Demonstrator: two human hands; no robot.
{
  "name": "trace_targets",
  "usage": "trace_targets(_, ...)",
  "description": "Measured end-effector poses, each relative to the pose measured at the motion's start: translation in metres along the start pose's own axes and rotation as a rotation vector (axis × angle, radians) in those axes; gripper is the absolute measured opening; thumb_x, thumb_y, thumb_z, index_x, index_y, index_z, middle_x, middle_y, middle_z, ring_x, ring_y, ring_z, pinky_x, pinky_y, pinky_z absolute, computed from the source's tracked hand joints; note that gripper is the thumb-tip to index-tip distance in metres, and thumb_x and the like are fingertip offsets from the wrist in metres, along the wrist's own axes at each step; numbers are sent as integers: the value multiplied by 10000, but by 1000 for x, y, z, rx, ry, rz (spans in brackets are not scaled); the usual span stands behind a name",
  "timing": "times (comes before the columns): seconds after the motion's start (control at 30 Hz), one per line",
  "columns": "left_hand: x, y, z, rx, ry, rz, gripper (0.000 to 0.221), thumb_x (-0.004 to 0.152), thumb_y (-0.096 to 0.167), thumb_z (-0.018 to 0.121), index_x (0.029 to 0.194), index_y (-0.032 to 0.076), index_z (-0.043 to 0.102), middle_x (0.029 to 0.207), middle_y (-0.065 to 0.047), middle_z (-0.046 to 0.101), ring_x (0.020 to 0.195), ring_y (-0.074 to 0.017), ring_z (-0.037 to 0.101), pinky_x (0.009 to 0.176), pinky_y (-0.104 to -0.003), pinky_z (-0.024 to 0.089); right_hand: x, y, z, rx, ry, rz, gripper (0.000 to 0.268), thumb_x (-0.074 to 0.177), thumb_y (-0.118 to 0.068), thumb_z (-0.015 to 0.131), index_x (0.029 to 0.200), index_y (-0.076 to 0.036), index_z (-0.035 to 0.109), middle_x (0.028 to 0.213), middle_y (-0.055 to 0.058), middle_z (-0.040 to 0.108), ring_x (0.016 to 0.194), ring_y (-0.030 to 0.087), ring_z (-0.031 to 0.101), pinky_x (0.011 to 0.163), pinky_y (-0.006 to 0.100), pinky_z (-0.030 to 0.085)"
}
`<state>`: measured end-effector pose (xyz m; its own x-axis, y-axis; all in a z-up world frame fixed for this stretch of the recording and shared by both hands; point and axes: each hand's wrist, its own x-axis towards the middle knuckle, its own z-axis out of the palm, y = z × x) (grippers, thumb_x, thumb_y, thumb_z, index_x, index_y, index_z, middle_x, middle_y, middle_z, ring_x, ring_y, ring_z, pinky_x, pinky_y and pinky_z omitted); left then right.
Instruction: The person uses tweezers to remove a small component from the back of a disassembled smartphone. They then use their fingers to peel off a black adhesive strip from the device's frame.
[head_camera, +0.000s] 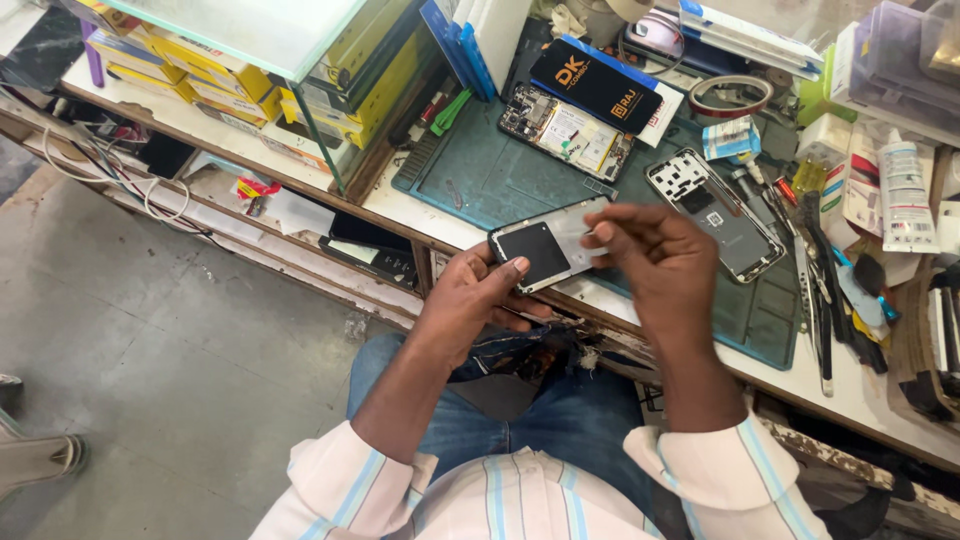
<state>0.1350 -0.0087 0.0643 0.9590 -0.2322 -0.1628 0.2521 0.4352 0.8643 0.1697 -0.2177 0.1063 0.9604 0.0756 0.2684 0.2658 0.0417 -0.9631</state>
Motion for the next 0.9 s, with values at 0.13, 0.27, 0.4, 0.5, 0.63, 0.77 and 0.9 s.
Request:
trace_targets(0.13, 0, 0, 3, 6, 10, -49, 391, 1007, 271, 605, 1258, -28, 593, 1010, -182, 759, 788, -240, 795, 562, -271, 635, -7, 9, 13, 37, -61, -87, 147, 963, -6, 745, 1099, 0, 689, 1156, 130, 729, 987, 156, 733, 780, 299, 638)
trace_targets(0.27, -3, 2, 9, 1, -11, -97, 397, 1005, 292, 592, 1266, -6, 607, 1037, -135, 759, 826, -234, 792, 596, -273, 637, -8, 14, 15, -22, -40, -50, 111, 979, -9, 722, 1085, -4, 692, 1023, 124, 748, 921, 150, 753, 761, 279, 642)
trace_targets(0.4, -3, 2, 14, 7, -45, -112, 390, 1005, 290, 597, 1261, -4, 618, 1043, -108, 752, 849, -243, 790, 614, -278, 630, -8, 13, 9, -14, -51, 26, 99, 972, 3, 713, 1061, -3, 669, 1045, 134, 771, 912, 151, 759, 749, 260, 622)
trace_targets(0.5, -2, 0, 13, -10, -51, -121, 385, 997, 286, 594, 1269, 15, 623, 1060, -92, 751, 842, -236, 793, 609, -264, 626, -8, 14, 10, -18, -66, 61, 115, 968, 4, 708, 1055, -12, 635, 1042, 135, 781, 901, 150, 766, 726, 253, 617)
trace_targets(0.63, -6, -11, 12, -72, -106, -133, 385, 1020, 279, 587, 1266, -17, 605, 1017, -126, 749, 823, -246, 791, 599, -267, 628, -10, 14, 11, -21, -73, 93, 152, 964, -7, 706, 1105, -8, 652, 1046, 129, 776, 894, 148, 762, 715, 249, 612)
trace_targets(0.77, -11, -23, 12, -107, -116, -103, 379, 1023, 278, 578, 1286, 5, 581, 1007, -109, 739, 827, -236, 785, 600, -251, 625, -11, 11, 11, -104, -76, 134, 206, 950, -36, 716, 1151, 10, 713, 1041, 122, 778, 857, 157, 767, 688, 251, 613)
trace_targets(0.9, -10, -27, 12, -143, -116, -88, 351, 1041, 273, 569, 1248, -9, 587, 997, -111, 735, 829, -234, 782, 601, -242, 625, -9, 9, 10, -104, -88, 197, 182, 956, -65, 718, 1119, 18, 722, 1007, 130, 789, 812, 158, 763, 663, 253, 609)
